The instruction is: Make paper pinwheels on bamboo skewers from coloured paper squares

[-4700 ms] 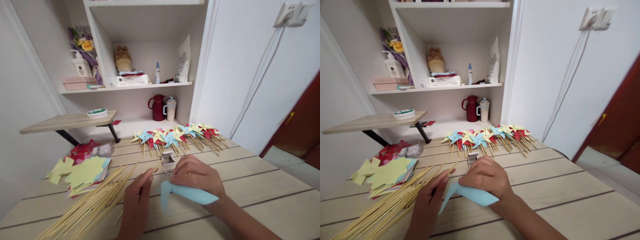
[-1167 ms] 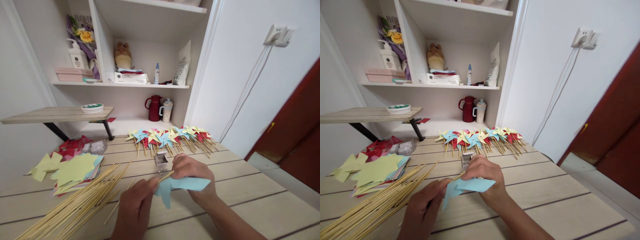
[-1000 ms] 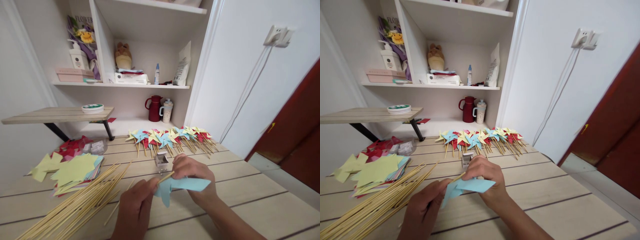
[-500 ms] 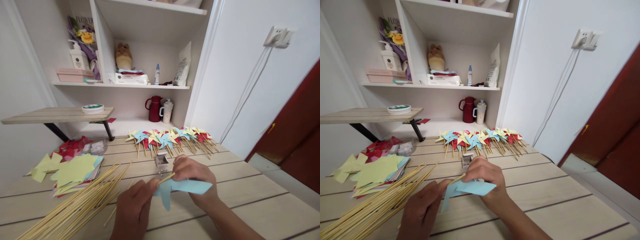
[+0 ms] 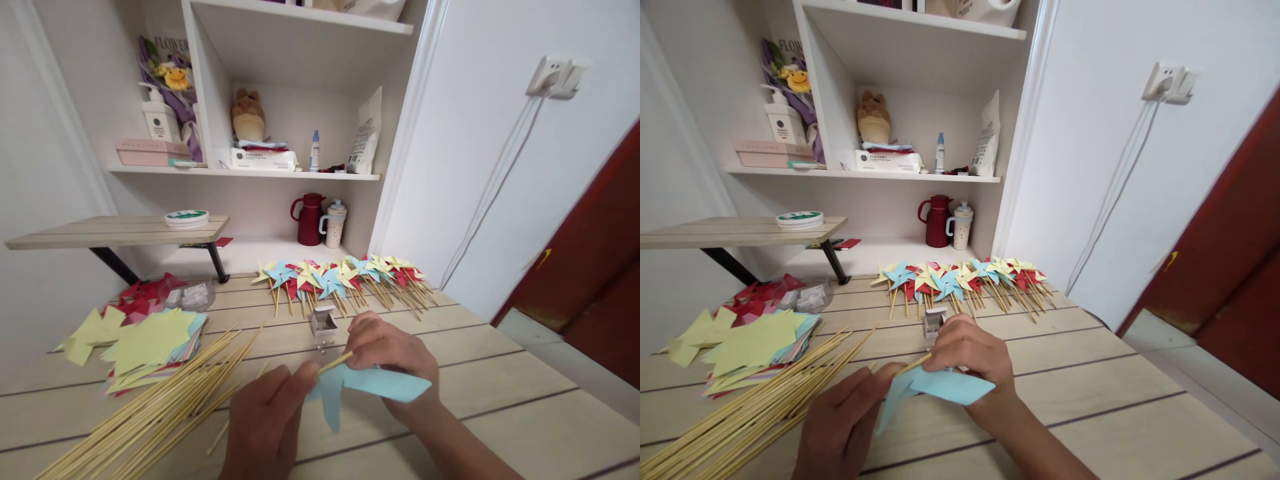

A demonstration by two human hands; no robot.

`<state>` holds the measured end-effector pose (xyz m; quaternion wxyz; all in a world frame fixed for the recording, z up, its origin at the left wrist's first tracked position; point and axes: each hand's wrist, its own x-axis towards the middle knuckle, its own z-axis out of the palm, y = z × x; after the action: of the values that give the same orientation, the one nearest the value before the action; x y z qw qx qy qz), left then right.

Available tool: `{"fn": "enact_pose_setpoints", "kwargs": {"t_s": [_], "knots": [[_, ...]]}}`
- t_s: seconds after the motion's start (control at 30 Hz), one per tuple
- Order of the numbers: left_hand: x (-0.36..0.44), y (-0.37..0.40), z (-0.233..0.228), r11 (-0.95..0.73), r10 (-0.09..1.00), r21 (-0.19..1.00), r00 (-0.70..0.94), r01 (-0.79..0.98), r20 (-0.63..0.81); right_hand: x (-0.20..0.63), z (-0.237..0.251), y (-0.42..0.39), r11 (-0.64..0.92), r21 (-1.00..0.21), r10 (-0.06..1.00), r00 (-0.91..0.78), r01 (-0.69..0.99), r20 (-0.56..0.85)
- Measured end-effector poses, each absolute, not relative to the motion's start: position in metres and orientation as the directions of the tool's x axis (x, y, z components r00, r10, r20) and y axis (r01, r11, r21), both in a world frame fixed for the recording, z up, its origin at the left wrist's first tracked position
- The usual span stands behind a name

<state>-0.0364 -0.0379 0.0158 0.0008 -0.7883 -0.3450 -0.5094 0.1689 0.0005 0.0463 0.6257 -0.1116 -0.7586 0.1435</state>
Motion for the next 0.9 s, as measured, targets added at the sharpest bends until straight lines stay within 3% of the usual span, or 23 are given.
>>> {"fn": "enact_pose_setpoints", "kwargs": {"t_s": [0.17,0.33,0.6,0.9], "knots": [[-0.023,-0.041,0.021,-0.662,0.738,0.655,0.164,0.365,0.654,0.171,0.047,0.002,0.949,-0.313,0.312,-0.194,0.025,0.930],[-0.021,-0.041,0.022,-0.556,0.830,0.781,0.144,0.286,0.538,0.171,0.048,0.000,0.942,-0.335,0.330,-0.175,0.006,0.927],[-0.021,-0.040,0.024,-0.573,0.815,0.772,0.092,0.274,0.572,0.171,0.049,-0.001,0.928,-0.372,0.367,-0.151,-0.004,0.918],[-0.021,-0.036,0.019,-0.688,0.698,0.619,0.113,0.379,0.707,0.170,0.052,-0.003,0.927,-0.372,0.364,-0.136,-0.042,0.921]]}}
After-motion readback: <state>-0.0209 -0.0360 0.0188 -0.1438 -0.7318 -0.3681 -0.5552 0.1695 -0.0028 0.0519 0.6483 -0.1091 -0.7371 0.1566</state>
